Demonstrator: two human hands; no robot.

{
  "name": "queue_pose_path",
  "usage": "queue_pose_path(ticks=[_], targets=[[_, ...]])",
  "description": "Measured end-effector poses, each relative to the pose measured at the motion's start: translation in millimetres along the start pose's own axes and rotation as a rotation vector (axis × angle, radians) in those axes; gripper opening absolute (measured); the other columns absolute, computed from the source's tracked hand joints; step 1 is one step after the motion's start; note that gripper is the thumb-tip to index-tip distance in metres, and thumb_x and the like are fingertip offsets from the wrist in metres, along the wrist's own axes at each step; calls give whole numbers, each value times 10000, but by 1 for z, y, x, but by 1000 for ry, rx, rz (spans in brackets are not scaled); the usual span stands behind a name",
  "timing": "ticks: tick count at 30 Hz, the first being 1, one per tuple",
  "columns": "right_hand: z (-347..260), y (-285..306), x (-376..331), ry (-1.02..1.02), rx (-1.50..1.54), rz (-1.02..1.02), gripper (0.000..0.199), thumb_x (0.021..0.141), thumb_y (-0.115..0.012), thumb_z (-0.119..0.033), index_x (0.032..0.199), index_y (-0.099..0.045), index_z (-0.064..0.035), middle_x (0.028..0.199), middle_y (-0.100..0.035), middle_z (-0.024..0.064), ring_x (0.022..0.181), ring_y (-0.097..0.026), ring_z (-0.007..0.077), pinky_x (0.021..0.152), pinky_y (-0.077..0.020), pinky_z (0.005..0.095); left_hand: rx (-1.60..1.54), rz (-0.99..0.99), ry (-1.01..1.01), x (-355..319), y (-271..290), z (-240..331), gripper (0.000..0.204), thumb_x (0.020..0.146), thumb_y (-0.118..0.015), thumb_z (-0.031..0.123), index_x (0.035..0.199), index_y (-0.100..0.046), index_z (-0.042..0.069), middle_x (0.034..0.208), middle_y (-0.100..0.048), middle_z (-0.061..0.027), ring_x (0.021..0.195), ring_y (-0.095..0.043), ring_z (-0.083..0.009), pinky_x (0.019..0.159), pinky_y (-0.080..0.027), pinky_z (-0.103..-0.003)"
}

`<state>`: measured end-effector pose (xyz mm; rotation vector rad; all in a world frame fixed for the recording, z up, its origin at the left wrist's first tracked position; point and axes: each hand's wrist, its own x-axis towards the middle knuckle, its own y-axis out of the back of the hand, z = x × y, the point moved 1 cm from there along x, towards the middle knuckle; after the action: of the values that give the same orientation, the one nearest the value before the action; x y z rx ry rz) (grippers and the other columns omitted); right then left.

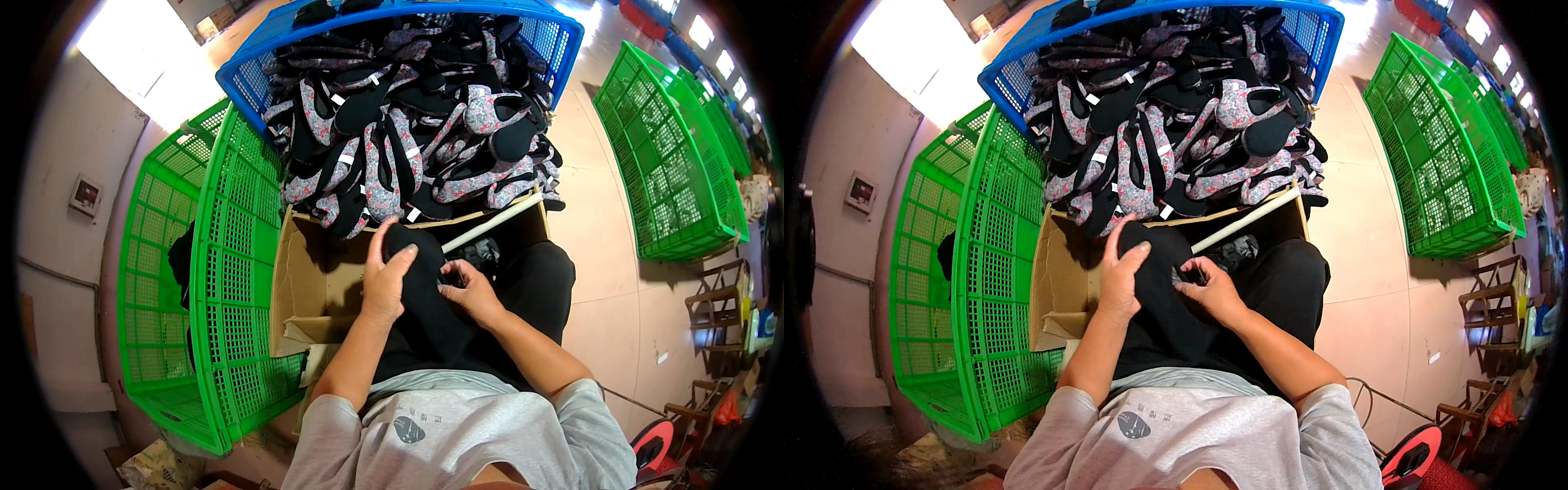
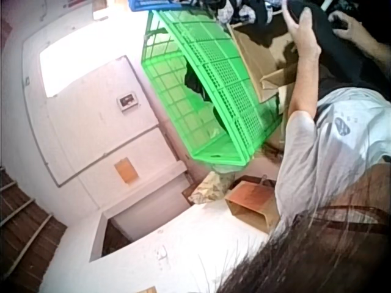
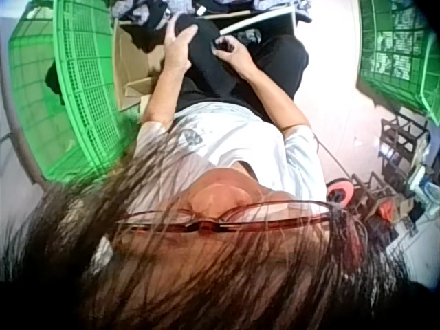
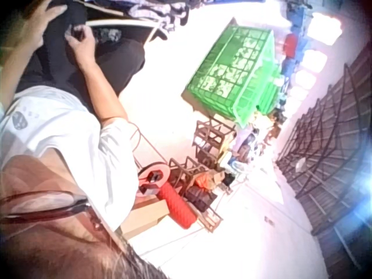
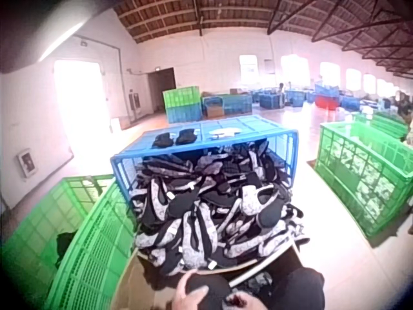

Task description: The person sits on the floor and assembles slippers by hand. They pick up a slipper upper and a sole, align them, and press the edges together to attach them. The person handles the items one at a time, inspecting the fit and pressing the components firmly.

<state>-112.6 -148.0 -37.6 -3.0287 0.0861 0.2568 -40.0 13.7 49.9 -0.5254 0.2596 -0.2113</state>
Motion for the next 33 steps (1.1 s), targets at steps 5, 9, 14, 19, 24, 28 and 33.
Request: queue_pose_path(ticks=[5,9,14,19,24,28,33], targets=[[-42,5,-12,127,114,-111,272,904,-670,-69,1161,-589,-38,1080,-644,31,946,-603,121,872,-476,268,-109,224,-118,15,24,15,503,880,-624,64,1357,-468,96,1033,-614,-89,894,-635,-206,781,-563,-364],[-46,10,-16,188,-323,-268,317,900,-709,-205,1128,-633,1,975,-660,60,901,-619,133,815,-495,283,-181,339,-149,20,37,19,341,870,-676,186,1173,-549,94,1010,-624,-59,879,-645,-212,760,-560,-368],[-34,11,-21,118,3,-308,189,899,-712,-97,1037,-653,16,891,-640,3,856,-573,58,766,-474,223,-265,402,-74,22,55,11,303,883,-667,180,1162,-566,120,999,-624,-40,882,-632,-191,776,-546,-356],[-32,22,-24,83,113,-190,159,915,-703,-158,961,-649,-16,873,-620,-21,817,-546,58,764,-461,240,-181,358,-70,18,38,20,245,902,-640,148,1133,-559,126,950,-611,-23,846,-604,-147,749,-519,-307],[-33,22,-23,11,276,-74,166,926,-689,-176,947,-634,-21,855,-609,-19,796,-532,60,749,-448,230,-98,397,-141,28,62,12,121,902,-627,158,830,-556,93,751,-539,3,678,-529,-115,624,-456,-263],[-27,26,-12,-15,241,16,153,928,-682,-170,933,-626,-29,843,-602,-23,783,-520,50,723,-436,222,-78,451,-171,26,66,12,256,906,-616,189,686,-515,104,632,-471,14,555,-470,-111,529,-402,-264],[-17,19,-4,-131,268,118,136,929,-677,-161,917,-618,-39,821,-584,-32,762,-509,47,708,-425,214,-35,496,-234,27,68,11,286,911,-611,225,670,-499,118,605,-442,15,517,-445,-111,493,-370,-273]])
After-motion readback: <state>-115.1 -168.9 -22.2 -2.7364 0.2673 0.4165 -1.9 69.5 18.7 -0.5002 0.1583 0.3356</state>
